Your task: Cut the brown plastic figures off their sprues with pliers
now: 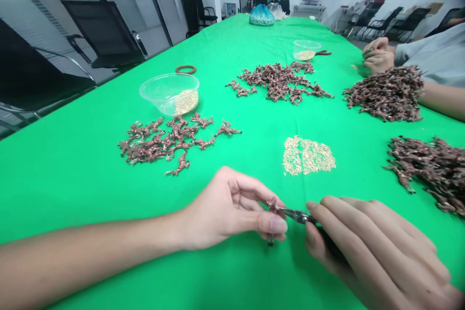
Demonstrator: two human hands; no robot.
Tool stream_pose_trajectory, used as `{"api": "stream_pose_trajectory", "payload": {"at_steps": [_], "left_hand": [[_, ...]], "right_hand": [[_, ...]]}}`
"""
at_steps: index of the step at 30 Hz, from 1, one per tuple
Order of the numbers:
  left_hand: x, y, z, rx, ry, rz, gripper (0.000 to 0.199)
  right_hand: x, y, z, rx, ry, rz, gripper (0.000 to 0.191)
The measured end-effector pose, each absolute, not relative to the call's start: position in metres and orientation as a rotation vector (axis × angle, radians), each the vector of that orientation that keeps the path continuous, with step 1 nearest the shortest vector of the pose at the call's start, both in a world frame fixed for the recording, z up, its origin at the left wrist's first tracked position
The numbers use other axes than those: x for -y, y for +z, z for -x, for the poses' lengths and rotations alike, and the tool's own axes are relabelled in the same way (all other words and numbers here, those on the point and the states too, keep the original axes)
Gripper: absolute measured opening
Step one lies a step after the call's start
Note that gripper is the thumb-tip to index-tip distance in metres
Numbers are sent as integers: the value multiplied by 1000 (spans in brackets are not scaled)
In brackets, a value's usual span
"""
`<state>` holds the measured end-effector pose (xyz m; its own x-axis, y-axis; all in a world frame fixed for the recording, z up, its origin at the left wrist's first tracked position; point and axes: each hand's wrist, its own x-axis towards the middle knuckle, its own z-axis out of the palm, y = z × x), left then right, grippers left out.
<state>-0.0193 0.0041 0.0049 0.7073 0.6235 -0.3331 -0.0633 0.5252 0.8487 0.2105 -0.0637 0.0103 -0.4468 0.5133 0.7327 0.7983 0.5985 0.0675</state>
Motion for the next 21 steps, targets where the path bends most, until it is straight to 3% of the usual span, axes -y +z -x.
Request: {"api": "stream_pose_trajectory", "payload": {"at_steps": [11,17,21], "left_hand": [[-1,1,18,-727,494,-888,32],[-3,2,15,-717,573,-884,27],[-3,1,14,-730,643,-912,23]], "right_hand": [[62,4,-207,2164,-639,961,16],[54,-3,-206,2110,-464,1029,6],[48,-7,-203,2056,-324,1032,10]]}}
